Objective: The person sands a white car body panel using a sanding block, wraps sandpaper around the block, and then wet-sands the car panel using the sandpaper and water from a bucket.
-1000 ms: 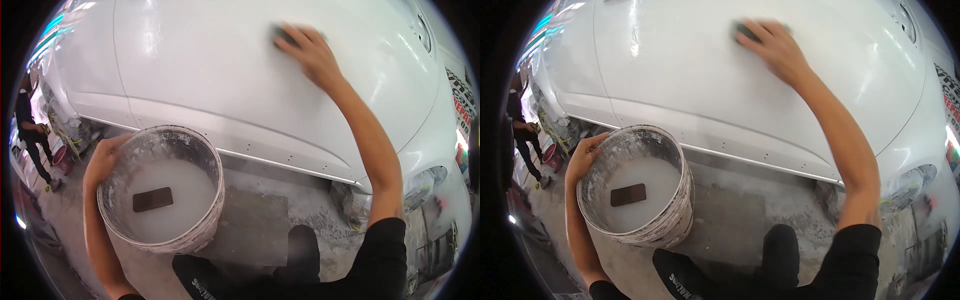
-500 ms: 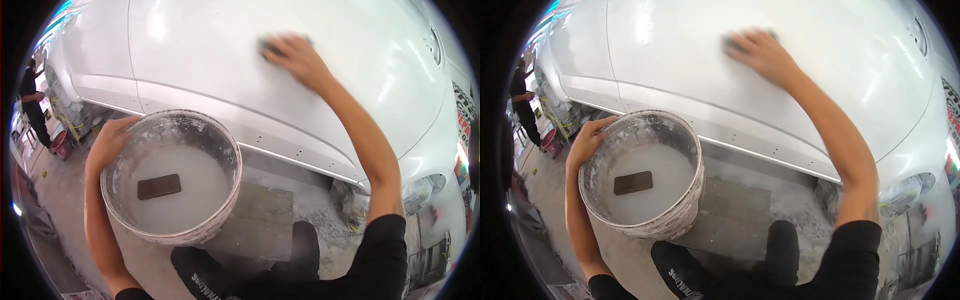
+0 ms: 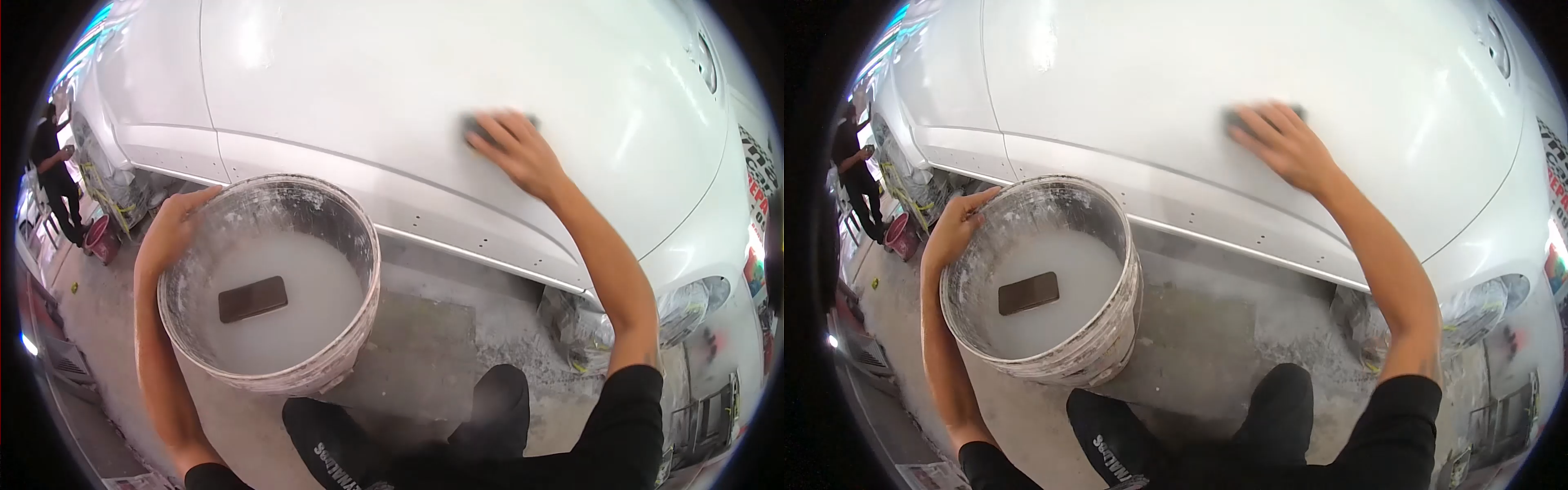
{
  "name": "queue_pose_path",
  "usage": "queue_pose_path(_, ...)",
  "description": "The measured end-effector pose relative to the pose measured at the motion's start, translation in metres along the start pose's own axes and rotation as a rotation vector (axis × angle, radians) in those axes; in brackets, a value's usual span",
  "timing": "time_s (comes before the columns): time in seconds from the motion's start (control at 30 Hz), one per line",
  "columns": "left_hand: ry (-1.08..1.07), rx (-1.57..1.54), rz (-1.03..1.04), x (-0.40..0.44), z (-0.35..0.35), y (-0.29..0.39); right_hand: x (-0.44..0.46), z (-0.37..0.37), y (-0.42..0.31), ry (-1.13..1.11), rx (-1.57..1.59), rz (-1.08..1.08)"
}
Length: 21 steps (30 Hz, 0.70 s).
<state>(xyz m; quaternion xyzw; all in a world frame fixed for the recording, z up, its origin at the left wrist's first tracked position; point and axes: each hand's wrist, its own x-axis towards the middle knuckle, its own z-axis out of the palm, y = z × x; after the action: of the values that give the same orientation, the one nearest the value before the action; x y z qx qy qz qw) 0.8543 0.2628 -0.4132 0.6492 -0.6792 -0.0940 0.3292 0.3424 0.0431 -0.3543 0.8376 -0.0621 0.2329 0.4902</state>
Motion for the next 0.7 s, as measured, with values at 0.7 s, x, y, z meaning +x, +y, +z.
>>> queue_pose_path(0.7,0.008,-0.035,0.069,0.009,0.001,-0.023,0.059,0.044,-0.010,0.033,-0.012,-0.110)
